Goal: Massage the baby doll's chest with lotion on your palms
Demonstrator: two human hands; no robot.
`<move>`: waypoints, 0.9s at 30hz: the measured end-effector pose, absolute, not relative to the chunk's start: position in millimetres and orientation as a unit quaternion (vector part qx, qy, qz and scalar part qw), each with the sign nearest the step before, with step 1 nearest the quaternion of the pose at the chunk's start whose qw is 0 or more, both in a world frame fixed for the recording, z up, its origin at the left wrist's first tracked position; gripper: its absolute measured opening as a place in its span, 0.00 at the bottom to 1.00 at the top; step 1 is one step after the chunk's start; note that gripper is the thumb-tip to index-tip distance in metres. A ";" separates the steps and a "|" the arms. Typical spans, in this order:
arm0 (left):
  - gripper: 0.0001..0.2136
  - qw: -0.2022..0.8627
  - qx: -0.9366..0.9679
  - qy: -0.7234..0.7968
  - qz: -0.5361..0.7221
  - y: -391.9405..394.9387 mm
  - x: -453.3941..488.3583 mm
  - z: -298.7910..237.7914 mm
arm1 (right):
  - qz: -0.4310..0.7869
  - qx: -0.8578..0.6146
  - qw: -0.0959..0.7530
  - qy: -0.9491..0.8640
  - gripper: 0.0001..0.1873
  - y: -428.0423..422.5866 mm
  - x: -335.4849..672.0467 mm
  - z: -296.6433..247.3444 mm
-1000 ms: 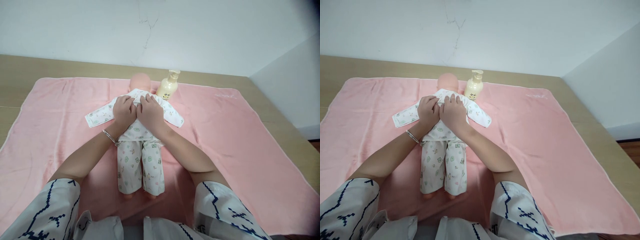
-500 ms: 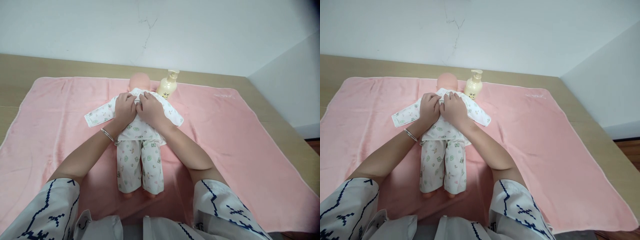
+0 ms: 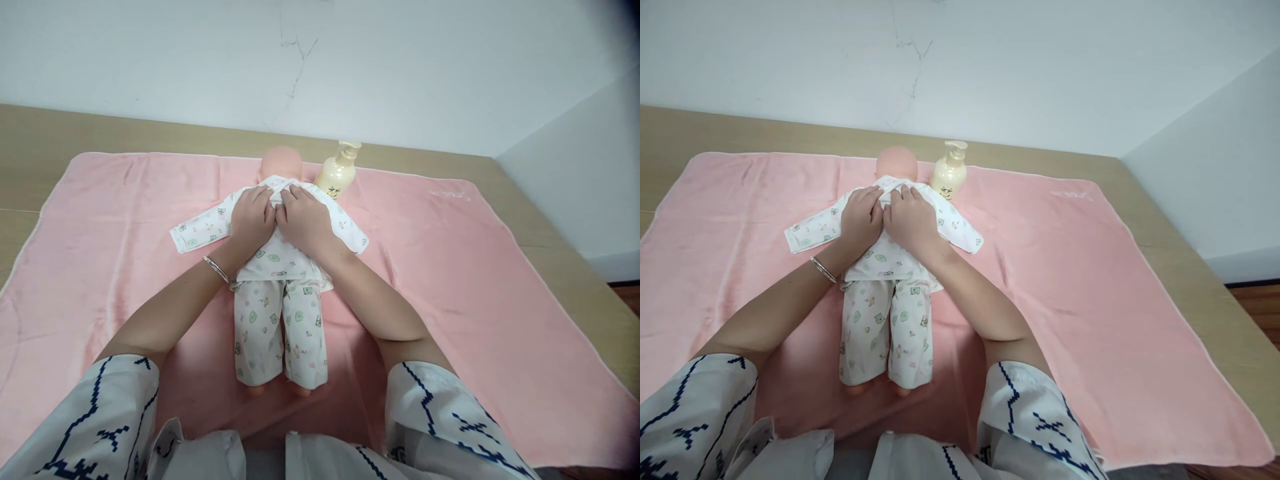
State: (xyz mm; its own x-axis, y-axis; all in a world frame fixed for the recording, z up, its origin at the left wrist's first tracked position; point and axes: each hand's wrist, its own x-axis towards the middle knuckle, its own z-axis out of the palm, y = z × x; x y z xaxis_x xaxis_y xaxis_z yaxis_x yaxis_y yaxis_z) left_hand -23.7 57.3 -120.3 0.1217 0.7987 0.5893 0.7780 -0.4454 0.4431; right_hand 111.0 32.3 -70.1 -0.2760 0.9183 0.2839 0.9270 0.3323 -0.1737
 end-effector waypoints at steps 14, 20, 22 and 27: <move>0.20 0.042 0.739 0.542 0.398 64.9 -24.2 -125.2 | -0.015 -0.546 0.185 -0.817 0.28 52.6 122.0 -76.7; 0.14 0.010 0.735 0.541 0.409 51.4 -25.0 -117.2 | -0.068 -0.567 0.146 -0.808 0.24 18.1 107.5 -68.6; 0.13 -0.010 0.726 0.552 0.410 46.8 -24.1 -116.1 | -0.072 -0.574 0.134 -0.804 0.26 10.1 104.5 -66.8; 0.12 -0.018 0.702 0.568 0.431 49.6 -22.9 -120.3 | -0.001 -0.581 0.155 -0.799 0.24 26.2 110.8 -68.9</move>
